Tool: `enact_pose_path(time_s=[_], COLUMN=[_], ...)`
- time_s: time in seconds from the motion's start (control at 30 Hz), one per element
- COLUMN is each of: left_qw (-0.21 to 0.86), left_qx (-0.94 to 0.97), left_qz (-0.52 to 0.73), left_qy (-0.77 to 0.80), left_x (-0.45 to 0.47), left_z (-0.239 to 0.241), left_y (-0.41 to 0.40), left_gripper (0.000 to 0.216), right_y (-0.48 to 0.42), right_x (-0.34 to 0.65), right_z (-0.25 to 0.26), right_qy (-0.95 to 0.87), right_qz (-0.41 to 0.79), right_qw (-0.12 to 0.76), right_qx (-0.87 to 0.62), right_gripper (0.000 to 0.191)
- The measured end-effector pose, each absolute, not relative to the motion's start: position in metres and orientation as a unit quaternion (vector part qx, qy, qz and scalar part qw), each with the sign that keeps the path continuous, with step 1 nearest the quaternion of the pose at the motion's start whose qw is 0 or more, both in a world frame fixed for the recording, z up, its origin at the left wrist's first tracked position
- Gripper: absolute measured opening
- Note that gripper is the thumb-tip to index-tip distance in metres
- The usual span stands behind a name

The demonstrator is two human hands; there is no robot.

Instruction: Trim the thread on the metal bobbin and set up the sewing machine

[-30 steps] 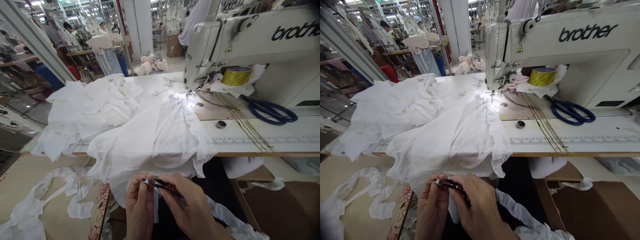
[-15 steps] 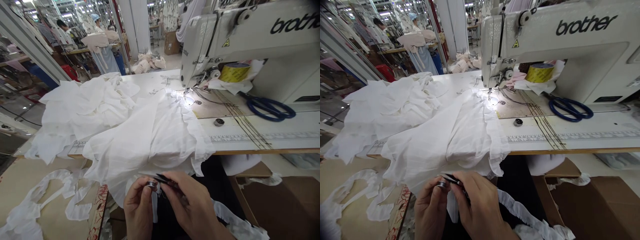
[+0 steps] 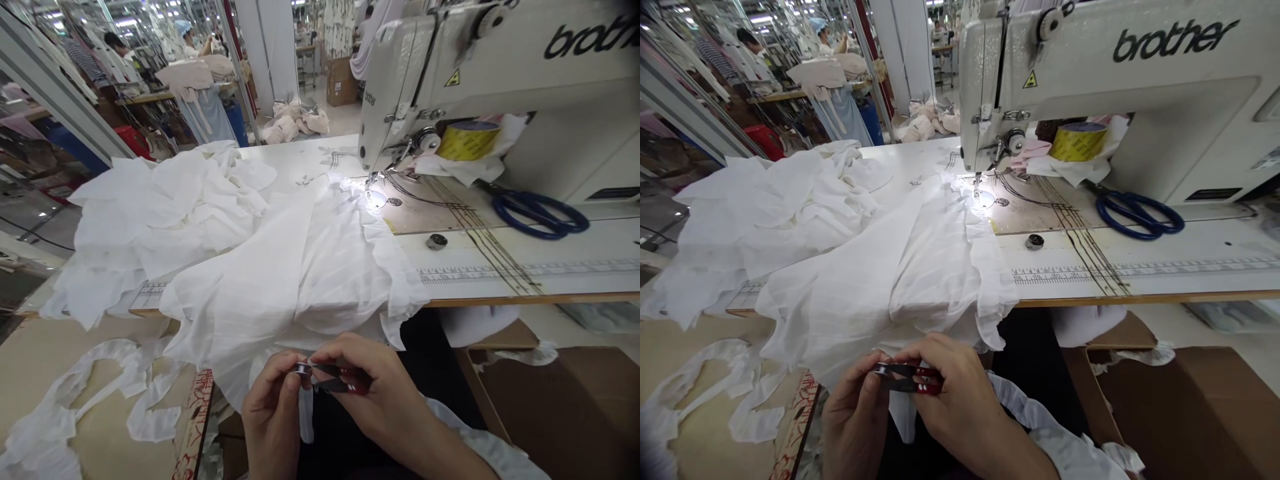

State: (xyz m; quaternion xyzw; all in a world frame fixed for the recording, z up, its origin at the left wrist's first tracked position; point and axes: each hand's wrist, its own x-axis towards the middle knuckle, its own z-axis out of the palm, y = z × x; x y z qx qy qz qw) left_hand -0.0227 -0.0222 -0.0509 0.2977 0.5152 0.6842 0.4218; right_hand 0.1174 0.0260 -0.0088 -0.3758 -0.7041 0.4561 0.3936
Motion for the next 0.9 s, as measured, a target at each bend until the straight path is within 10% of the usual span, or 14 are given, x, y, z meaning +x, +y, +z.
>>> enact_pose_path(time_s=[0.5,0.9], left_qw=[0.448,0.562], left_qx=[0.250,0.092], left_qz=[0.677,0.723], left_qy=[0.527,0.390], left_x=[-0.022,-0.015], left_z=[-0.054,-0.058], left_y=[-0.020,-0.009], left_gripper=[0.015,0.021], right_y=[0.026,0.023], right_x=[0.119,0.123], right_z=[-0.018,-0.012], right_qy=[-0.768,-0.452], right_qz=[0.373,0.712], right_qw=[0.400,0.421], right_qx=[-0.333,-0.334], right_gripper=[0.029,0.020])
